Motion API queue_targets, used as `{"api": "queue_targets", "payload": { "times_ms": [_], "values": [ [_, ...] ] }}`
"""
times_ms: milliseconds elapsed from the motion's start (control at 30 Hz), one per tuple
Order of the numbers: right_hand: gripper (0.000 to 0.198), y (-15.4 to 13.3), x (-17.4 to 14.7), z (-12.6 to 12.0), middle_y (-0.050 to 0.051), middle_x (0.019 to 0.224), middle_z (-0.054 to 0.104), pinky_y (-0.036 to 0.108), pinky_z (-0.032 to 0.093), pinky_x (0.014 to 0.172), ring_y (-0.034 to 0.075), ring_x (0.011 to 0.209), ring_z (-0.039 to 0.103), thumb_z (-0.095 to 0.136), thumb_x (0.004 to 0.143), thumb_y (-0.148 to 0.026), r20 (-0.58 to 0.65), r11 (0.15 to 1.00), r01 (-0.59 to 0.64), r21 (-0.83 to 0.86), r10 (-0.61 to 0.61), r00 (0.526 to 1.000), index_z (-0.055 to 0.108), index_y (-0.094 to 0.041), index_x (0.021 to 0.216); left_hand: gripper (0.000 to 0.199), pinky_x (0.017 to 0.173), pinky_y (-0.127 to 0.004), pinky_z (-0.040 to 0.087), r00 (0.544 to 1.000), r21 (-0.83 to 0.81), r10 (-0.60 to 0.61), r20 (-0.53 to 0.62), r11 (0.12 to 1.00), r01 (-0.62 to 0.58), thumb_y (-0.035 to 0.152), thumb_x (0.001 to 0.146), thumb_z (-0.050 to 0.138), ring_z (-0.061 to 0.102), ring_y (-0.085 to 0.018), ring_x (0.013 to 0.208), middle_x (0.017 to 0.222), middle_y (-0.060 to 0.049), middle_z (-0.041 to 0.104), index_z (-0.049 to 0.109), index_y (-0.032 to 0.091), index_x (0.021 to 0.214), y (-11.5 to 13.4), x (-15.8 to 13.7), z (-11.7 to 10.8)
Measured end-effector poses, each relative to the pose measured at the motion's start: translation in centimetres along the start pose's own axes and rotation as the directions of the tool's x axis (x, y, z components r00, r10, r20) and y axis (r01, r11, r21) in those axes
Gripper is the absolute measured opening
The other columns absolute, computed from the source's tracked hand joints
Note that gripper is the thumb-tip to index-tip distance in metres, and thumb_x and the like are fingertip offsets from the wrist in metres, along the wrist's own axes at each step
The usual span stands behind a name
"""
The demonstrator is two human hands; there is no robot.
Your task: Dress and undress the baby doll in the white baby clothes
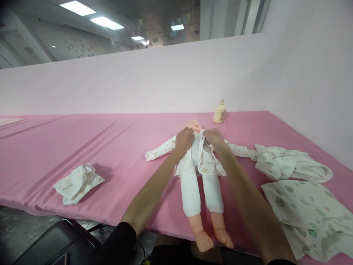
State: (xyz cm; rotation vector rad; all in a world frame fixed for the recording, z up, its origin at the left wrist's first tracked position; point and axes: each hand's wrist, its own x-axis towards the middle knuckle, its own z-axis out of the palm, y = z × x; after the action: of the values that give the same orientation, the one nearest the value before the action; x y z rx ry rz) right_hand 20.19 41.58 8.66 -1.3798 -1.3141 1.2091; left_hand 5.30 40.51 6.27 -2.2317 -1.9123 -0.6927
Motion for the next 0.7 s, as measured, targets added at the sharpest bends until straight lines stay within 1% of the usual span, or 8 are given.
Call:
{"api": "queue_targets", "payload": {
  "times_ms": [67,167,233,300,367,433,567,700],
  "values": [
    [0.033,0.1,0.0,-0.3,-0.003,0.043,0.039,0.022,0.023,0.041,0.007,0.041,0.032,0.06,0.073,-0.004,-0.008,0.997,0.015,-0.07,-0.016,1.0,0.044,-0.018,0.047,0.021,0.077,-0.03,0.044,1.0,0.003,-0.006,-0.002,1.0,0.006,0.02,0.099,0.045,0.063,-0.023,0.099,0.11,-0.011,0.065,0.066,0.02,0.103,0.0,0.0,0.0],
    [0.032,0.3,0.2,-0.3,-0.004,0.043,0.039,0.023,0.024,0.042,0.007,0.042,0.033,0.06,0.07,-0.001,0.019,0.99,0.048,-0.136,-0.046,0.999,0.046,-0.018,0.046,0.021,0.077,-0.03,0.044,1.0,-0.003,-0.002,-0.002,1.0,0.002,0.02,0.1,0.045,0.063,-0.024,0.1,0.11,-0.011,0.065,0.065,0.019,0.104,0.0,0.0,0.1],
    [0.033,0.5,0.4,0.0,-0.004,0.042,0.038,0.023,0.023,0.042,0.007,0.041,0.032,0.058,0.07,-0.001,0.02,0.99,0.066,-0.127,-0.064,0.998,0.045,-0.018,0.045,0.02,0.078,-0.03,0.044,1.0,-0.008,0.001,-0.001,1.0,-0.001,0.021,0.1,0.045,0.063,-0.024,0.1,0.111,-0.011,0.065,0.065,0.019,0.104,0.0,0.0,0.1],
    [0.032,0.6,0.6,0.4,-0.004,0.044,0.041,0.023,0.025,0.042,0.007,0.042,0.033,0.058,0.072,-0.003,0.007,0.995,0.067,-0.067,-0.067,0.998,0.047,-0.018,0.047,0.02,0.077,-0.03,0.044,1.0,-0.009,0.0,-0.002,1.0,0.0,0.021,0.1,0.046,0.064,-0.024,0.099,0.11,-0.011,0.065,0.065,0.019,0.103,-0.1,0.0,0.1],
    [0.029,0.7,0.7,0.7,-0.003,0.048,0.045,0.022,0.029,0.042,0.007,0.043,0.036,0.059,0.076,-0.006,-0.009,0.999,0.053,0.004,-0.053,0.999,0.051,-0.017,0.05,0.02,0.076,-0.029,0.044,1.0,-0.003,-0.002,-0.003,1.0,0.002,0.022,0.1,0.046,0.063,-0.023,0.098,0.11,-0.01,0.065,0.065,0.019,0.102,-0.1,0.0,0.1],
    [0.028,0.8,0.8,0.9,-0.002,0.049,0.046,0.022,0.03,0.042,0.007,0.043,0.037,0.058,0.077,-0.007,-0.032,0.999,0.038,0.033,-0.037,0.999,0.051,-0.017,0.052,0.02,0.076,-0.029,0.044,1.0,0.003,-0.004,-0.006,1.0,0.004,0.022,0.1,0.046,0.063,-0.023,0.098,0.11,-0.01,0.065,0.066,0.019,0.102,-0.1,0.0,0.2],
    [0.027,0.9,0.8,0.8,-0.001,0.048,0.048,0.022,0.031,0.042,0.007,0.043,0.04,0.062,0.074,-0.007,-0.052,1.0,0.011,0.015,-0.01,0.999,0.051,-0.017,0.051,0.02,0.077,-0.03,0.044,1.0,-0.012,-0.008,-0.012,1.0,0.008,0.022,0.1,0.046,0.064,-0.024,0.098,0.109,-0.01,0.065,0.066,0.019,0.104,-0.1,0.0,0.2],
    [0.027,1.0,1.2,0.6,-0.001,0.047,0.049,0.022,0.032,0.042,0.008,0.043,0.041,0.066,0.078,-0.017,-0.064,0.994,0.047,-0.098,-0.053,0.997,0.054,-0.017,0.053,0.019,0.075,-0.031,0.044,1.0,-0.015,-0.004,-0.017,1.0,0.004,0.022,0.099,0.047,0.064,-0.024,0.098,0.109,-0.01,0.065,0.066,0.019,0.104,-0.1,0.0,0.3]
  ]
}}
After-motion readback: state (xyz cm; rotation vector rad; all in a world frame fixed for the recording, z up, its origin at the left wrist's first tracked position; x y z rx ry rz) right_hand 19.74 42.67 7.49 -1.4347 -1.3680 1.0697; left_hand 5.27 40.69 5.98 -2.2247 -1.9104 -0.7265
